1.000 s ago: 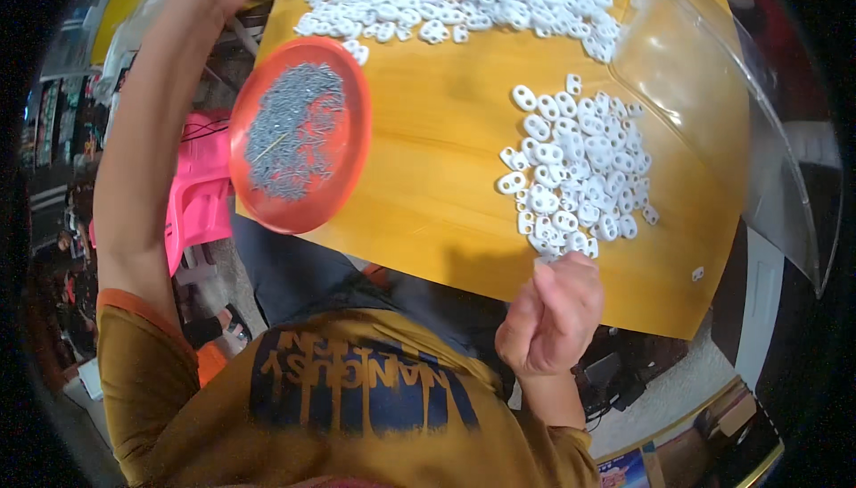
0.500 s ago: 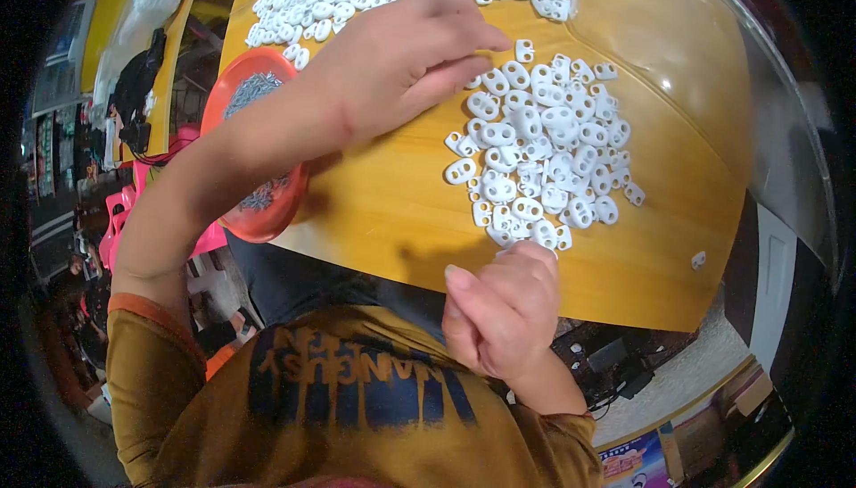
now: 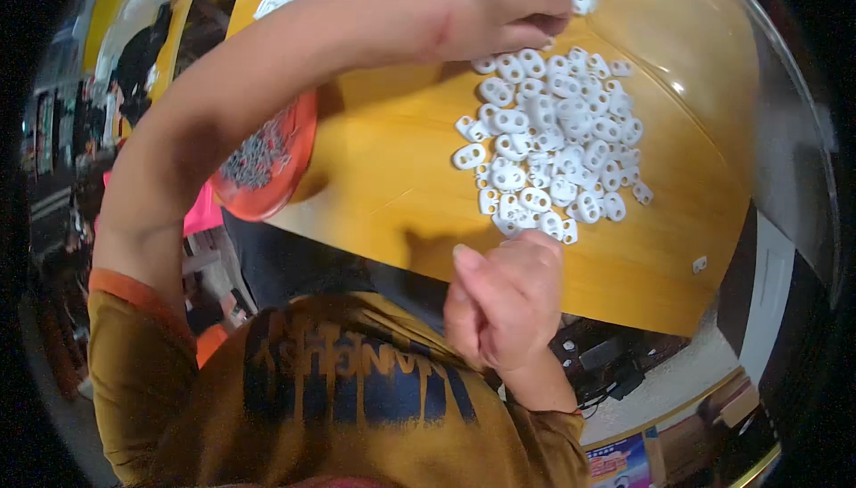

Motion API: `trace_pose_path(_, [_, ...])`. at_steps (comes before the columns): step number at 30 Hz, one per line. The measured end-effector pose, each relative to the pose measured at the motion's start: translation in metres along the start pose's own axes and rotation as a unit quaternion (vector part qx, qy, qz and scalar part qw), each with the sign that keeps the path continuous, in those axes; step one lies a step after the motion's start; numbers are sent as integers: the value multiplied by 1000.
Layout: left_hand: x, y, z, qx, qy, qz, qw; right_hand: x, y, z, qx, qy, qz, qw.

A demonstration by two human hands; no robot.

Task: Manually inserting small metal pins into plastic connector housings at a workbench.

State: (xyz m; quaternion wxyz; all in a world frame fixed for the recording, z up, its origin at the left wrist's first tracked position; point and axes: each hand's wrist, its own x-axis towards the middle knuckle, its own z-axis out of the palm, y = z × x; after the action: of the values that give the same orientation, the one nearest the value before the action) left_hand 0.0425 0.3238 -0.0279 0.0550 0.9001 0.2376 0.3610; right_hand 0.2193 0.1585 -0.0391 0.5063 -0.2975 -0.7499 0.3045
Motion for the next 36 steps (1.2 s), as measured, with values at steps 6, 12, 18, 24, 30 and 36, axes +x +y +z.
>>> trace_pose_path(6, [-10, -6, -3, -86, -172, -109, 975, -10, -1, 7, -33, 24, 13, 999])
trace_pose_path(12, [16, -23, 33, 9, -137, -174, 975, -22, 8, 9, -45, 132, -20, 990])
trace_pose_path(18, [-15, 126, -27, -81, 120, -181, 973, -1, -10, 17, -15, 209, 29, 977])
trace_pose_path(24, [-90, 210, -59, -90, 229, -295, 923, 24, -80, 64, 141, 46, 136, 980])
trace_pose_path(30, [-126, 226, -60, -26, 313, -311, 897, 11, -111, 102, 178, 64, 244, 951])
trace_pose_path(36, [-162, 238, -62, -35, 335, -305, 891, -4, -88, 97, 172, -42, 254, 951])
